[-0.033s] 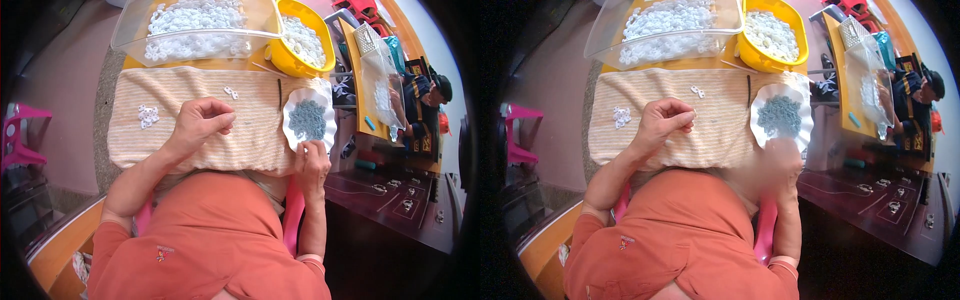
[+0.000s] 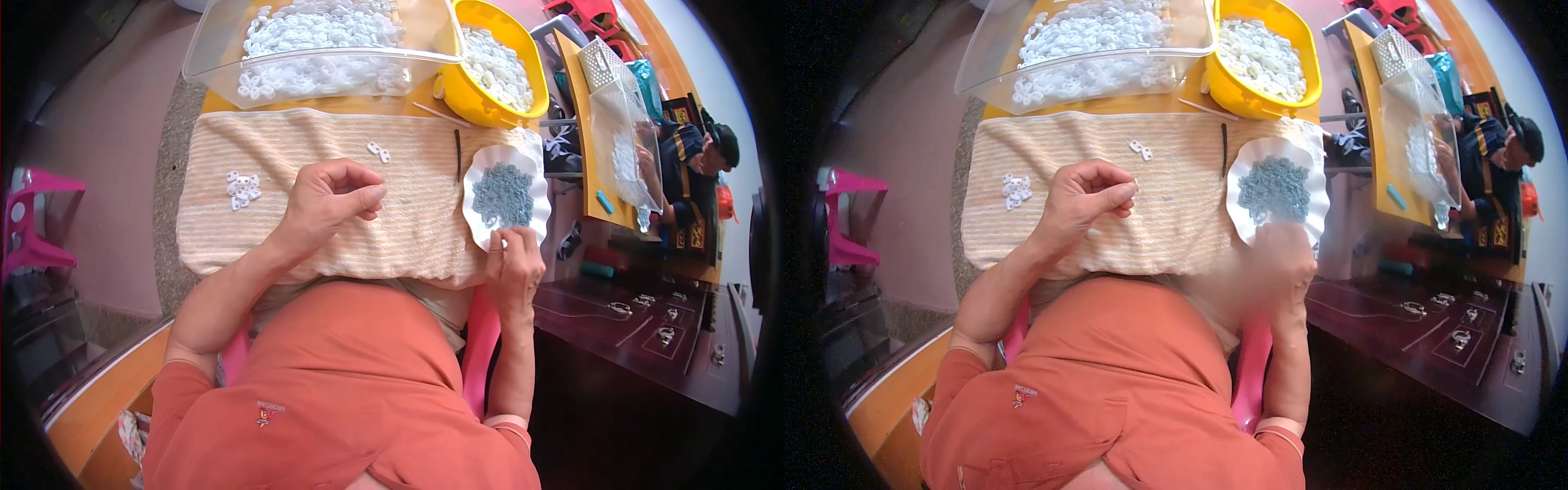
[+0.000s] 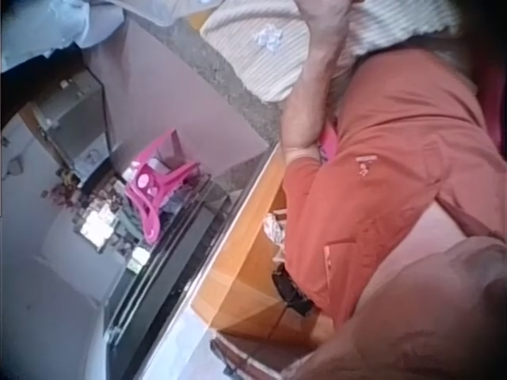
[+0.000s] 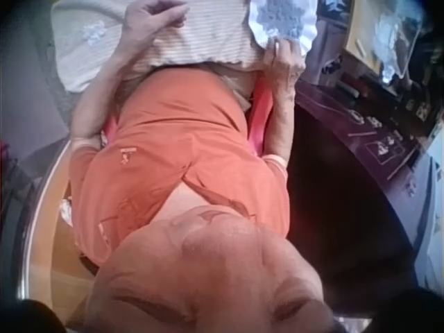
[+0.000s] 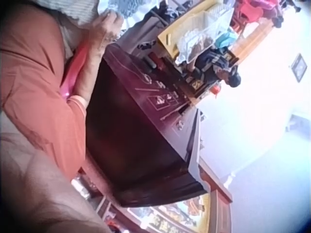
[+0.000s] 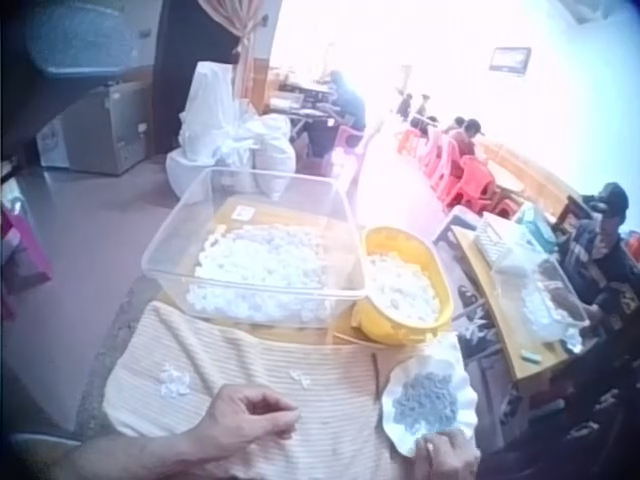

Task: Assembling small white plastic components by manually inserting blue beads into them.

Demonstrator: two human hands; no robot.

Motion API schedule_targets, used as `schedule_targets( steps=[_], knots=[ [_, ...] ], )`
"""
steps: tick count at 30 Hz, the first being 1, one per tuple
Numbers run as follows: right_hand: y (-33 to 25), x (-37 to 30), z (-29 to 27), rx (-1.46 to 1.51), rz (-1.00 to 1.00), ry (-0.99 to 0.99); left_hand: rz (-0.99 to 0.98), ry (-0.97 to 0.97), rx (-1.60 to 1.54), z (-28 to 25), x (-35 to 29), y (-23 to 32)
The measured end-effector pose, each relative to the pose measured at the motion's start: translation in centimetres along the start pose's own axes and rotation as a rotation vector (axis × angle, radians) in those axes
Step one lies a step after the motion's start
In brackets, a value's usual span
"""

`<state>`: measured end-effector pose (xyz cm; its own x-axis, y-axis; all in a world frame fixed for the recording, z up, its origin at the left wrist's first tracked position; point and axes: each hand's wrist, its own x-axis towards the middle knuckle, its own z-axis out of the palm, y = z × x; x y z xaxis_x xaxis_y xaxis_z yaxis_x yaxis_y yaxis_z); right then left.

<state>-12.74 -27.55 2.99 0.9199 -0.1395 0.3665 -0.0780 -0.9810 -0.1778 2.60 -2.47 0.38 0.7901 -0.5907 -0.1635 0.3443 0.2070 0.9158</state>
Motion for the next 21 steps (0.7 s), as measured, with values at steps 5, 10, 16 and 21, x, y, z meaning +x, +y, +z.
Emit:
schedule_targets(
  steps=[5,10,16,21],
  knots=[
    [-0.1,2.3,-0.5,-0.076,0.024,-0.001,-0.014,-0.001,0.002,0.1,0.0,0.2],
    [-3.1,4.7,1.3,0.303,-0.165,0.008,-0.019,-0.023,-0.028,0.2,-0.1,0.1],
    [-6.0,7.4,3.2,0.331,-0.282,-0.216,-0.020,-0.011,-0.020,-0.1,0.1,0.0],
    [-6.4,8.0,3.5,0.186,-0.317,-0.464,-0.020,-0.010,-0.028,-0.2,0.0,0.4]
  ],
)
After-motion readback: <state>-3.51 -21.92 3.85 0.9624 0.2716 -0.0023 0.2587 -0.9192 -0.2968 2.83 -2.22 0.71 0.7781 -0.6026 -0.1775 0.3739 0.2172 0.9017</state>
